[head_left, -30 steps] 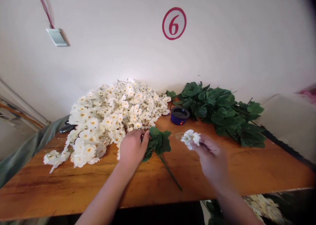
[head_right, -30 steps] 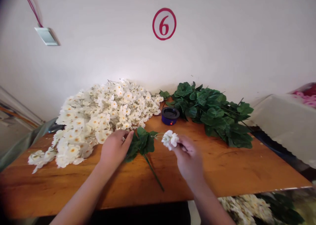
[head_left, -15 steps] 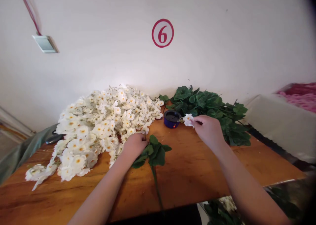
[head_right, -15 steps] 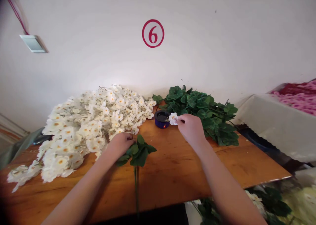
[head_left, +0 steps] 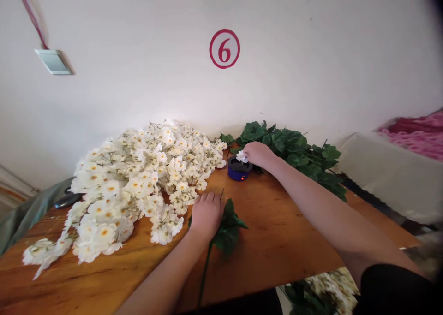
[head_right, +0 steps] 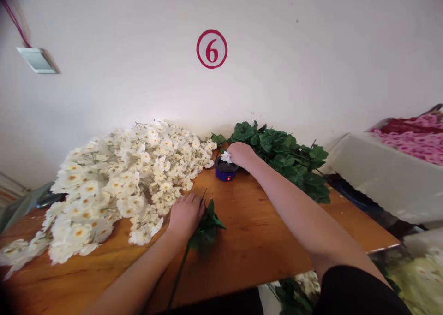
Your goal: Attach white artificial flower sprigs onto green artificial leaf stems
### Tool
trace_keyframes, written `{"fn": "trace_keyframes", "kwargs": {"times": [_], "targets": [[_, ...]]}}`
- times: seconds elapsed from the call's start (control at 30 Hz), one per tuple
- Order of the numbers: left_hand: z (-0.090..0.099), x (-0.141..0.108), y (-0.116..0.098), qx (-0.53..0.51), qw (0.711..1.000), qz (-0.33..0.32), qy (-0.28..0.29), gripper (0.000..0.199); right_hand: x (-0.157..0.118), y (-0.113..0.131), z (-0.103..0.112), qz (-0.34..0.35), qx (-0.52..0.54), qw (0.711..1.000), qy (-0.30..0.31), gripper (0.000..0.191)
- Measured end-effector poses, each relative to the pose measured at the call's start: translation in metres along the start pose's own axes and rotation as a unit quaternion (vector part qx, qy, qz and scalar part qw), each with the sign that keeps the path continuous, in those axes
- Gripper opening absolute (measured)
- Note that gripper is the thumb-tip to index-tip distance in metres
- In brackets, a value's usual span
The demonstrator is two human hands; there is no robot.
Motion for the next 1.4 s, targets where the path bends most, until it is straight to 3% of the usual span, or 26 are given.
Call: {"fn": "trace_keyframes", "kwargs": {"times": [0.2,0.37,0.5,0.63,0.83,0.93,1.07,1.17,1.33,1.4], "targets": [[-0.010,-0.007,0.002,-0.022,1.000,-0.009,-0.007,0.028,0.002,-0.003,-0.019,0.010,-0.005,1.000,0.016,0.020],[-0.013,-0.006,0.003,-0.056,0.998,0.004,0.022,0.022,-0.001,-0.011,-0.007,0.003,0.009,1.000,-0.010,0.022],[-0.016,-0.004,0.013,-0.124,0.989,0.026,0.079,0.015,-0.005,-0.014,0.005,0.000,0.030,0.999,-0.041,0.024],[-0.013,-0.003,0.018,-0.160,0.980,0.026,0.117,0.018,-0.013,-0.015,0.006,0.002,0.057,0.996,-0.074,0.026],[0.008,-0.002,0.010,-0.028,0.999,-0.002,0.032,0.021,-0.026,-0.024,-0.004,-0.016,0.083,0.990,-0.116,0.031],[0.008,-0.005,0.007,0.001,1.000,0.001,0.000,0.022,-0.029,-0.031,0.003,-0.025,0.127,0.979,-0.156,0.030],[-0.002,-0.007,0.007,0.007,1.000,0.016,-0.010,0.025,-0.042,-0.040,0.025,-0.061,0.217,0.941,-0.252,0.024],[-0.007,-0.006,0.004,0.000,1.000,0.002,-0.014,0.025,-0.066,-0.045,0.021,-0.122,0.313,0.895,-0.294,0.019],[-0.007,-0.005,-0.002,-0.016,0.998,-0.048,-0.036,0.027,-0.107,-0.030,-0.050,-0.172,0.535,0.804,-0.195,0.024],[-0.007,-0.005,-0.007,-0.020,0.995,-0.085,-0.050,0.027,-0.117,-0.024,-0.075,-0.169,0.571,0.788,-0.157,0.023]]}}
Point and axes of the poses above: each hand's wrist, its own x-axis towards the middle knuckle, its own z-axis out of the back of the hand, y = z × x, the point moved 9 cm from there along x, towards the middle knuckle, and after that the axes turned 4 degrees about -y, right-handed, at the moved point
